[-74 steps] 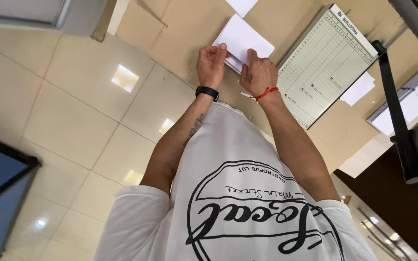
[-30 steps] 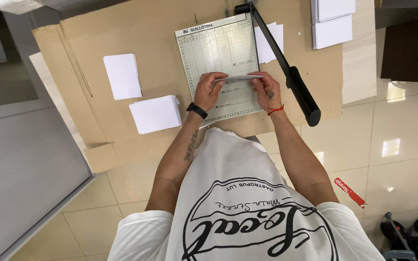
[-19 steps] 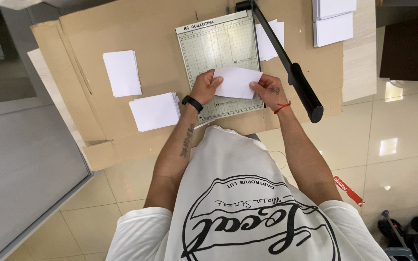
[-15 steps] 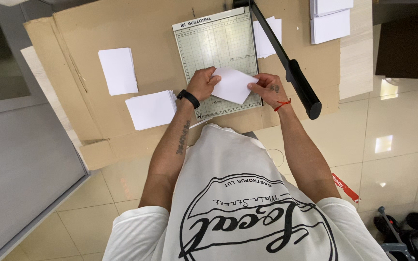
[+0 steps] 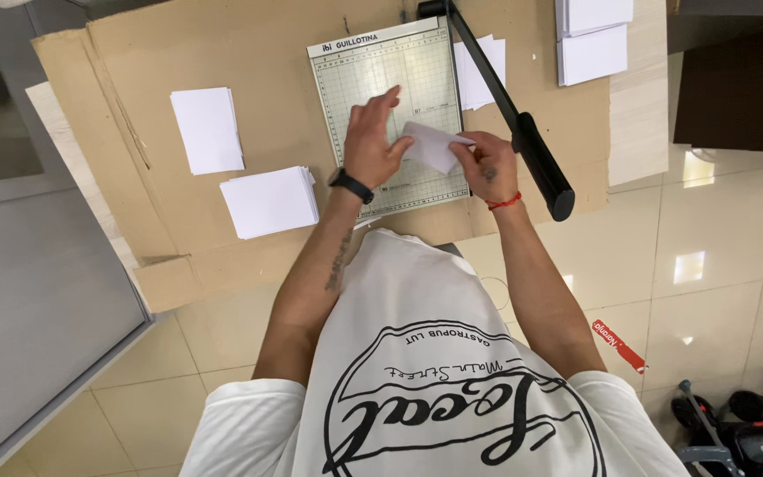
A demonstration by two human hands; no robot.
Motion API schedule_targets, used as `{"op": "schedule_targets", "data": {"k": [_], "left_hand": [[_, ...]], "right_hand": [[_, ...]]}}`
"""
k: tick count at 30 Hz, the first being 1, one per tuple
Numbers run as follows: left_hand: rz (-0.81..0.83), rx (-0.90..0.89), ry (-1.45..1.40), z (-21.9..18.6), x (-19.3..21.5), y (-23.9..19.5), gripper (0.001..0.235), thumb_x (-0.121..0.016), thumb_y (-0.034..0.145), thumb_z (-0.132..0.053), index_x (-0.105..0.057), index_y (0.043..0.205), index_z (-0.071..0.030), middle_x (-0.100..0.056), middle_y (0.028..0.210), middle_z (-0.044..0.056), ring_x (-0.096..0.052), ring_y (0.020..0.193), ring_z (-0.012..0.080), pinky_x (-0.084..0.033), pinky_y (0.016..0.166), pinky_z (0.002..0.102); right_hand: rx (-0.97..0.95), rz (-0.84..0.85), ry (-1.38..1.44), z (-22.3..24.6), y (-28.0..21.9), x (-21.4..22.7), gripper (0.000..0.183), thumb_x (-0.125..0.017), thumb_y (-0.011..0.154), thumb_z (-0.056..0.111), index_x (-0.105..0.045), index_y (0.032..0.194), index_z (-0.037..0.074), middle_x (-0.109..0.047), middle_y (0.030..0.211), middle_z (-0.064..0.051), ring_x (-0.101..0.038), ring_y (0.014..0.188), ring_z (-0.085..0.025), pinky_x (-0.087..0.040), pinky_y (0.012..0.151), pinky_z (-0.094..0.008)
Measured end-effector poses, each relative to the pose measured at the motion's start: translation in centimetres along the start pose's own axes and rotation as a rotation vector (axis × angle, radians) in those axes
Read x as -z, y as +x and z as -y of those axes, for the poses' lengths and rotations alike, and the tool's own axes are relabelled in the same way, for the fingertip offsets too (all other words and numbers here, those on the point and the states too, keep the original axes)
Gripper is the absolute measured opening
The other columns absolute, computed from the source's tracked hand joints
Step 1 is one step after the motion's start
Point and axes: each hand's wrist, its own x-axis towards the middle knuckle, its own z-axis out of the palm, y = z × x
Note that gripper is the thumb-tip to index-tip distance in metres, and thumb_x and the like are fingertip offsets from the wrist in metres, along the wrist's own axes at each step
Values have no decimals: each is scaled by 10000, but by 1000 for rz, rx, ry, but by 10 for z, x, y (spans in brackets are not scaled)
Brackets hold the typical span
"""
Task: The person repeatedly places stacks of white paper onto a paper cutter, aligns them, and uses the guillotine blade to trim the edges. The cut pieces are stacked on the table, and the process is repeated multiple times throughout the clip.
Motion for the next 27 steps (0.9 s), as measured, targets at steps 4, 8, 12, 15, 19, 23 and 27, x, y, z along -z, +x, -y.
{"op": "schedule_targets", "data": {"k": [4, 8, 12, 15, 19, 23, 27], "left_hand": [[33, -127, -154, 69, -42, -13, 614, -946, 1238, -252, -704, 1786, -118, -825, 1553, 194, -664, 1403, 437, -556, 1287, 585], [-88, -106, -315, 90, -64, -19, 347, -818, 1300, -175, -863, 1617, -308, -899, 1491, -33, -692, 1485, 283, -536, 1372, 491], [-97, -52, -434, 111, -88, -25, 332, -758, 1314, -96, -892, 1568, -263, -938, 1486, 54, -815, 1447, 352, -642, 1317, 570], [-94, -16, -505, 92, -81, -30, 324, -665, 1352, -72, -872, 1575, -186, -933, 1448, 135, -849, 1408, 385, -653, 1270, 580], [-72, -1, -486, 106, -86, -26, 305, -642, 1368, -123, -876, 1555, -182, -921, 1333, 156, -859, 1309, 349, -669, 1232, 614], [69, -62, -338, 127, -84, -14, 251, -642, 1371, -178, -842, 1486, -77, -894, 1291, 279, -853, 1278, 514, -670, 1145, 683], [131, -100, -131, 83, -53, -2, 361, -792, 1228, -90, -833, 1582, -145, -920, 1374, 232, -865, 1337, 541, -695, 1147, 706]], "right_hand": [[68, -29, 135, 47, 3, 1, 167, -965, 1189, -60, -1018, 1320, 30, -902, 924, -184, -884, 710, -296, -688, 710, -365], [159, -32, 68, 69, 3, -9, 237, -901, 1224, -26, -1017, 1382, 108, -950, 1043, -145, -946, 865, -326, -721, 783, -411], [90, -37, 73, 35, -4, -36, 236, -863, 1260, 15, -987, 1429, 125, -945, 1007, -157, -904, 837, -288, -724, 789, -436], [52, -28, 59, 48, -7, -39, 265, -824, 1258, -25, -985, 1421, 108, -951, 1033, -200, -908, 870, -335, -721, 818, -483], [-13, -52, 87, 50, -8, -42, 161, -875, 1253, 37, -972, 1360, 108, -940, 991, -188, -907, 857, -284, -718, 809, -454], [-245, -20, 205, 31, -8, -28, 47, -936, 1211, 76, -942, 1205, 30, -856, 853, -149, -747, 822, -154, -657, 771, -389], [-477, 41, 20, -28, -13, -16, 156, -1035, 1127, 218, -948, 1170, 96, -782, 870, -56, -721, 837, -136, -639, 785, -361]]}}
